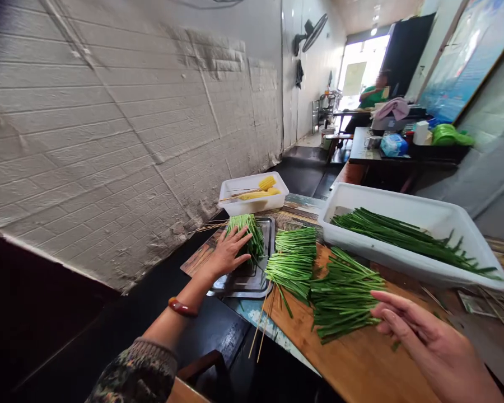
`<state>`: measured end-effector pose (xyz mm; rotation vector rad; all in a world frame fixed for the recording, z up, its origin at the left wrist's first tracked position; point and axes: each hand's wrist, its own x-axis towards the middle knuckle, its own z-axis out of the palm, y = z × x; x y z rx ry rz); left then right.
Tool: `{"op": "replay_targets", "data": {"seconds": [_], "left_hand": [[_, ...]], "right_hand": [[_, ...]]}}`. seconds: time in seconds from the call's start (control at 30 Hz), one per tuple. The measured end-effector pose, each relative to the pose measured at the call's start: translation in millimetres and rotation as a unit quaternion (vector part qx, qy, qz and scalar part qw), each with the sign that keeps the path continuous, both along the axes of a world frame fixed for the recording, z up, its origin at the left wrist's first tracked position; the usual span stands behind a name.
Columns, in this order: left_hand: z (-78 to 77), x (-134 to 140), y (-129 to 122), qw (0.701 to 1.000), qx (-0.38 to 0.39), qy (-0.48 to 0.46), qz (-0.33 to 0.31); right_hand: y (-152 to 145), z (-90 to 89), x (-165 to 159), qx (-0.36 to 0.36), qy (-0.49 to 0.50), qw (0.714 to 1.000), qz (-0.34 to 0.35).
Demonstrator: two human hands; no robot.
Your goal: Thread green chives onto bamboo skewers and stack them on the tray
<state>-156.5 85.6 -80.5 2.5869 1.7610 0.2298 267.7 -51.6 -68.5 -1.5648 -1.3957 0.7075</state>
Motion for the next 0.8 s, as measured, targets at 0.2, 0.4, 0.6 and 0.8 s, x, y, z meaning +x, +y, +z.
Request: {"op": "replay_targets", "data": {"seconds": [0.2,0.4,0.6,0.8], "left_hand": [[-1.6,2.4,-32.7,0.998,0.037,-0.038,-0.023],[7.6,4.3,-57.4,0.969,0.104,-0.222,0.013],[6.0,49.0,-54.4,0.964,0.028,-0.261,-0.03],[-2.6,73.7,-49.6,0.982,0.019,-0.183,0.028]], "right_hand": [[-12.6,9.1,4.1,-0.085,0.083,0.993,0.017],[-23.4,11.2,6.0,-0.069,0.084,0.994,0.009],[-41.1,-4.0,7.3,-0.075,0.078,0.993,0.041],[-59.1,-11.7,23.3,-0.088,0.068,0.994,0.017]]}}
